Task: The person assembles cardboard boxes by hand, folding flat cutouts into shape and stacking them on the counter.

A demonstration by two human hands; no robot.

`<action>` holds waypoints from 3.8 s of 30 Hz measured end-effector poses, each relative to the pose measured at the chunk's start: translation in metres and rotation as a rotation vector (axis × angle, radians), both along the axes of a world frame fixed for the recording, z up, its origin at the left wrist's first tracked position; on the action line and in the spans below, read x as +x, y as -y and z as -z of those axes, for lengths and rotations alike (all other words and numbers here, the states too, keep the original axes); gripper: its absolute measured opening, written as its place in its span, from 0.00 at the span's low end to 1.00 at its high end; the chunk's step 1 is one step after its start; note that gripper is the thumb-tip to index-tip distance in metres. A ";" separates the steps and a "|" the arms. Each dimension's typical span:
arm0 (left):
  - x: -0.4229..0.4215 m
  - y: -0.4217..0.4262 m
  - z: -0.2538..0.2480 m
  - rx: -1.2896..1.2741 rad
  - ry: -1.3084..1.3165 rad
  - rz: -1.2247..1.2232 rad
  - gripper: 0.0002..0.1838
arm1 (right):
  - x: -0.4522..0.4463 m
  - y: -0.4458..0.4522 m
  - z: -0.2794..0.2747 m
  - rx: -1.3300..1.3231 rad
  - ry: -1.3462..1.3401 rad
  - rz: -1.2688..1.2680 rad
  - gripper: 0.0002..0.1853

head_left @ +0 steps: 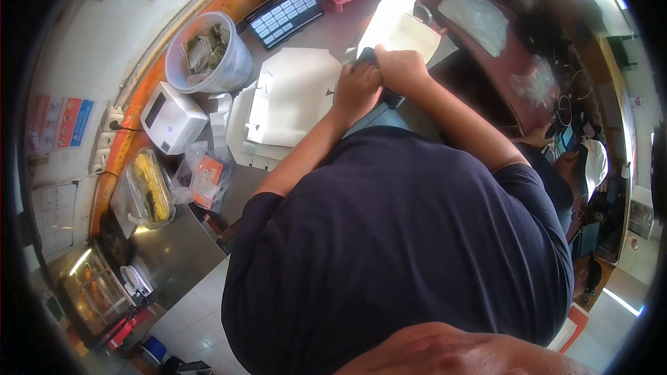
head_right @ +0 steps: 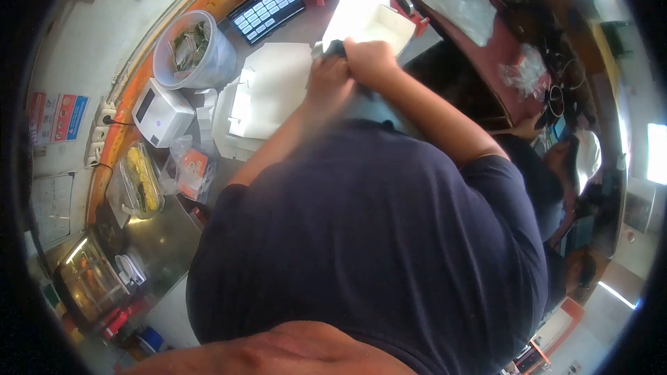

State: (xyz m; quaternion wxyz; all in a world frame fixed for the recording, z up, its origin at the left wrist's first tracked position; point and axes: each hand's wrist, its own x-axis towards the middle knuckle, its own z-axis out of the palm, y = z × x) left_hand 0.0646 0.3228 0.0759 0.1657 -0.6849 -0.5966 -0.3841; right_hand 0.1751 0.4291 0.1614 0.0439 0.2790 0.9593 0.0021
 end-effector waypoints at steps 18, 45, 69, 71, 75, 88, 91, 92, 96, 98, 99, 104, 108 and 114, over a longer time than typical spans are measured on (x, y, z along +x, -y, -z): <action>0.002 0.010 -0.008 -0.084 0.147 0.037 0.31 | 0.008 -0.090 -0.014 -0.389 0.003 -0.150 0.21; 0.032 0.018 0.032 -0.223 0.388 0.136 0.52 | 0.048 -0.204 0.142 -1.115 -0.844 0.803 0.21; 0.007 0.019 0.017 -0.446 0.923 0.000 0.42 | 0.111 -0.088 0.073 -0.869 -1.071 0.651 0.36; -0.021 0.048 0.059 -0.612 0.449 -0.182 0.47 | 0.119 -0.075 0.064 -0.774 -1.037 0.648 0.35; -0.042 0.107 0.107 -1.032 0.119 -0.302 0.46 | 0.126 -0.062 0.059 -0.663 -0.960 0.591 0.32; -0.047 0.104 0.070 -1.045 0.395 -0.473 0.26 | 0.108 -0.039 0.144 -0.428 -0.017 0.293 0.37; -0.070 0.090 0.086 -0.814 0.531 -0.447 0.27 | 0.109 -0.027 0.160 -0.457 -0.092 0.392 0.33; -0.077 0.083 0.088 -0.790 0.610 -0.403 0.27 | 0.106 -0.031 0.160 -0.476 -0.108 0.478 0.33; -0.087 0.026 0.083 -0.737 0.941 -0.202 0.32 | 0.106 -0.055 0.152 -0.473 -0.364 0.758 0.33; -0.077 -0.013 0.066 -0.917 1.336 -0.220 0.39 | 0.098 -0.072 0.150 -0.434 -0.609 0.881 0.34; -0.077 -0.034 0.073 -0.920 1.393 -0.236 0.42 | 0.090 -0.082 0.148 -0.414 -0.740 0.957 0.35; -0.074 -0.106 0.105 -0.936 1.537 -0.284 0.46 | 0.082 -0.130 0.177 -0.565 -0.619 0.875 0.46; -0.060 -0.121 0.107 -0.967 1.698 -0.054 0.42 | 0.105 -0.099 0.149 -0.931 -0.759 0.845 0.46; -0.006 -0.083 0.081 -0.752 1.317 -0.105 0.40 | 0.151 -0.063 0.173 -0.994 -0.885 0.817 0.43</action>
